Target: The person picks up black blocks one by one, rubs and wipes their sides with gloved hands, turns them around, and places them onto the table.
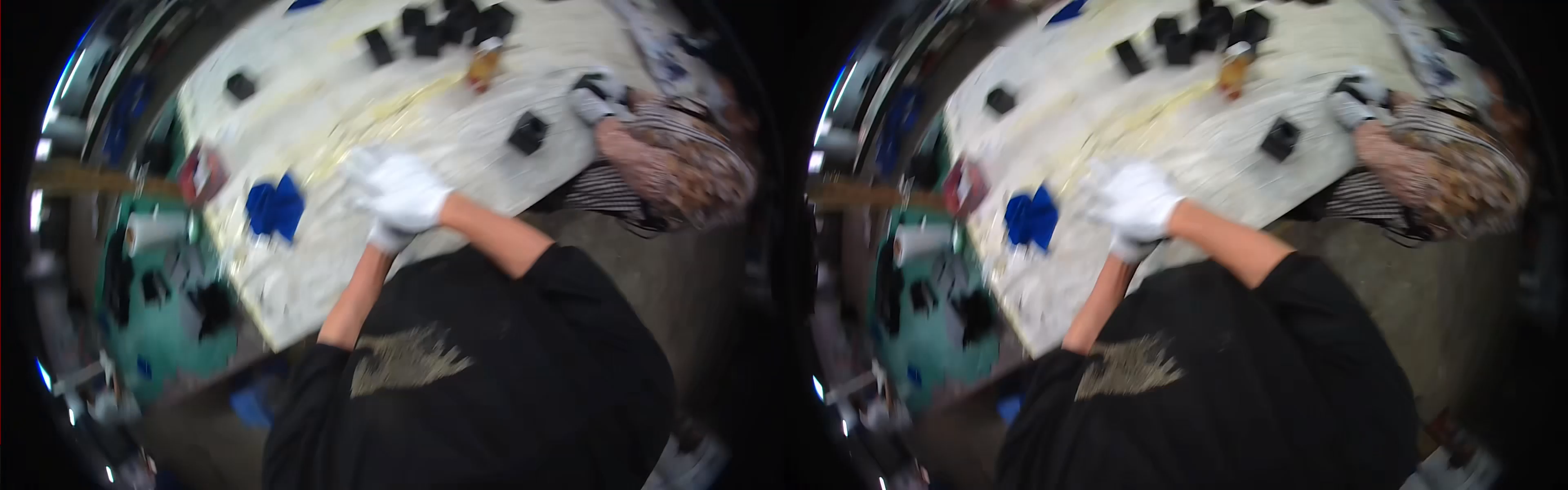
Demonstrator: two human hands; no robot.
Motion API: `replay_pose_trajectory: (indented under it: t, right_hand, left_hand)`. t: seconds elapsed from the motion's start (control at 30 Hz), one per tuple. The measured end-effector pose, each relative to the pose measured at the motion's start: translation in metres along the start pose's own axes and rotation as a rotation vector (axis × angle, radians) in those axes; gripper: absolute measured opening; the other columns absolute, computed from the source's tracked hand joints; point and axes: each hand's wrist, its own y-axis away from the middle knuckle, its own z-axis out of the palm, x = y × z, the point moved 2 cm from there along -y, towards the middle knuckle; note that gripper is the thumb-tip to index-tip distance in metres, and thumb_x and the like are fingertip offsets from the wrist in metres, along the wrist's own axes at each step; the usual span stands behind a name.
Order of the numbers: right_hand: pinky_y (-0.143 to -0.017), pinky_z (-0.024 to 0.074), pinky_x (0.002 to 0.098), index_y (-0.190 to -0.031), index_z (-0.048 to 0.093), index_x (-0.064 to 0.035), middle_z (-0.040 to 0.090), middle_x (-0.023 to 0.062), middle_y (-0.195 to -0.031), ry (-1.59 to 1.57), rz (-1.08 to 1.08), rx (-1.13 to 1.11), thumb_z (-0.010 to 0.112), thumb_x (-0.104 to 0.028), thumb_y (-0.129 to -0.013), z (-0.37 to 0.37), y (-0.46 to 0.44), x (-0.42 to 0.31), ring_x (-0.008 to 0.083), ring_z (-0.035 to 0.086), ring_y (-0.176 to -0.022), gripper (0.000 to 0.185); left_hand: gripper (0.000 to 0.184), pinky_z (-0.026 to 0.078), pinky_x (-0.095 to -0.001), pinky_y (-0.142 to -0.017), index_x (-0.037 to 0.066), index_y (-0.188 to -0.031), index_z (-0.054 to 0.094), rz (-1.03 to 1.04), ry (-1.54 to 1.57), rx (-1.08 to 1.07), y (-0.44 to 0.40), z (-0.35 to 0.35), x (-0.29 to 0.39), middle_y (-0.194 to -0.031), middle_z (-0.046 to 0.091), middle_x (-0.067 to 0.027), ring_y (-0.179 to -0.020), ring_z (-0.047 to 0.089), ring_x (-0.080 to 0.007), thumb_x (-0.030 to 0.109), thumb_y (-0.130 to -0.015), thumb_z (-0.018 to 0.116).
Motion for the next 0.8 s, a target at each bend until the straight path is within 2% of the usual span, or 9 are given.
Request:
replay_pose_trajectory:
  t: [0.07, 0.17, 0.27, 0.4, 0.43, 0.6, 0.7, 0.77, 0.8]
  right_hand:
    - [-0.115, 0.0356, 0.0480, -0.144, 0.052, -0.0065, 0.045, 0.0268, -0.150, 0.035, 0.018, 0.056, 0.050, -0.047, -0.099, -0.001, -0.024, 0.022, 0.0453, 0.044, -0.137, 0.060]
    - [-0.117, 0.0293, 0.0566, -0.146, 0.051, -0.0113, 0.040, 0.0249, -0.155, 0.135, 0.218, -0.038, 0.042, -0.044, -0.103, -0.014, -0.018, 0.053, 0.0478, 0.037, -0.143, 0.055]
    - [-0.112, 0.0334, 0.0600, -0.145, 0.050, -0.0112, 0.046, 0.0241, -0.149, 0.113, 0.166, 0.071, 0.044, -0.044, -0.101, 0.010, 0.022, 0.012, 0.0461, 0.042, -0.138, 0.055]
    - [-0.112, 0.0388, 0.0505, -0.144, 0.048, -0.0049, 0.047, 0.0250, -0.146, -0.099, 0.162, -0.004, 0.045, -0.049, -0.099, 0.006, 0.004, 0.018, 0.0452, 0.045, -0.136, 0.063]
    - [-0.112, 0.0391, 0.0484, -0.145, 0.047, -0.0030, 0.047, 0.0259, -0.146, -0.132, 0.223, -0.059, 0.046, -0.050, -0.099, 0.007, -0.002, 0.040, 0.0453, 0.044, -0.136, 0.066]
    - [-0.113, 0.0390, 0.0411, -0.149, 0.039, 0.0025, 0.041, 0.0269, -0.153, -0.330, 0.687, -0.113, 0.055, -0.052, -0.097, -0.028, 0.023, 0.092, 0.0387, 0.041, -0.142, 0.077]
    - [-0.114, 0.0379, 0.0391, -0.152, 0.034, 0.0030, 0.040, 0.0250, -0.155, -0.992, 0.778, -0.033, 0.066, -0.040, -0.093, -0.008, 0.059, 0.067, 0.0314, 0.040, -0.145, 0.079]
    - [-0.115, 0.0355, 0.0358, -0.157, 0.028, 0.0003, 0.036, 0.0228, -0.159, -0.973, 0.577, -0.192, 0.070, -0.029, -0.089, -0.031, 0.060, 0.050, 0.0281, 0.036, -0.148, 0.086]
    - [-0.111, 0.0408, 0.0355, -0.154, 0.036, 0.0002, 0.049, 0.0234, -0.150, -0.978, 0.589, -0.027, 0.069, -0.020, -0.087, -0.019, 0.065, 0.050, 0.0271, 0.048, -0.139, 0.077]
  left_hand:
    - [0.066, 0.043, -0.0509, -0.113, 0.013, -0.149, 0.042, -0.145, 0.068, 0.139, -0.002, -0.031, 0.004, -0.144, 0.054, -0.0149, -0.132, 0.053, -0.0330, 0.059, -0.101, 0.045]
    - [0.063, 0.047, -0.0502, -0.109, 0.008, -0.143, 0.049, -0.029, 0.001, 0.047, 0.003, -0.035, 0.012, -0.138, 0.060, -0.0148, -0.125, 0.060, -0.0325, 0.053, -0.100, 0.054]
    - [0.066, 0.047, -0.0506, -0.108, 0.013, -0.148, 0.045, 0.029, 0.092, 0.030, -0.006, -0.013, 0.024, -0.143, 0.057, -0.0118, -0.129, 0.057, -0.0309, 0.056, -0.099, 0.054]
    - [0.067, 0.047, -0.0509, -0.109, 0.013, -0.149, 0.045, -0.059, 0.093, 0.014, -0.008, -0.012, 0.026, -0.145, 0.056, -0.0099, -0.128, 0.058, -0.0299, 0.058, -0.099, 0.052]
    - [0.066, 0.046, -0.0518, -0.110, 0.013, -0.148, 0.046, -0.058, -0.061, 0.136, -0.006, -0.036, 0.022, -0.144, 0.056, -0.0107, -0.129, 0.057, -0.0304, 0.057, -0.099, 0.054]
    - [0.079, 0.045, -0.0535, -0.111, 0.009, -0.146, 0.046, 0.078, -0.056, 0.067, -0.012, -0.038, 0.019, -0.143, 0.056, -0.0132, -0.130, 0.056, -0.0326, 0.064, -0.092, 0.059]
    - [0.088, 0.046, -0.0508, -0.110, 0.010, -0.146, 0.047, 0.178, -0.059, 0.024, -0.025, -0.008, 0.028, -0.142, 0.057, -0.0118, -0.128, 0.057, -0.0312, 0.075, -0.087, 0.053]
    - [0.091, 0.049, -0.0475, -0.106, 0.011, -0.145, 0.049, 0.196, -0.077, 0.047, -0.036, 0.010, 0.032, -0.139, 0.060, -0.0103, -0.123, 0.060, -0.0294, 0.080, -0.086, 0.049]
    - [0.094, 0.047, -0.0469, -0.108, 0.012, -0.145, 0.049, 0.146, -0.053, 0.125, -0.039, 0.020, 0.031, -0.138, 0.060, -0.0093, -0.123, 0.060, -0.0286, 0.083, -0.085, 0.044]
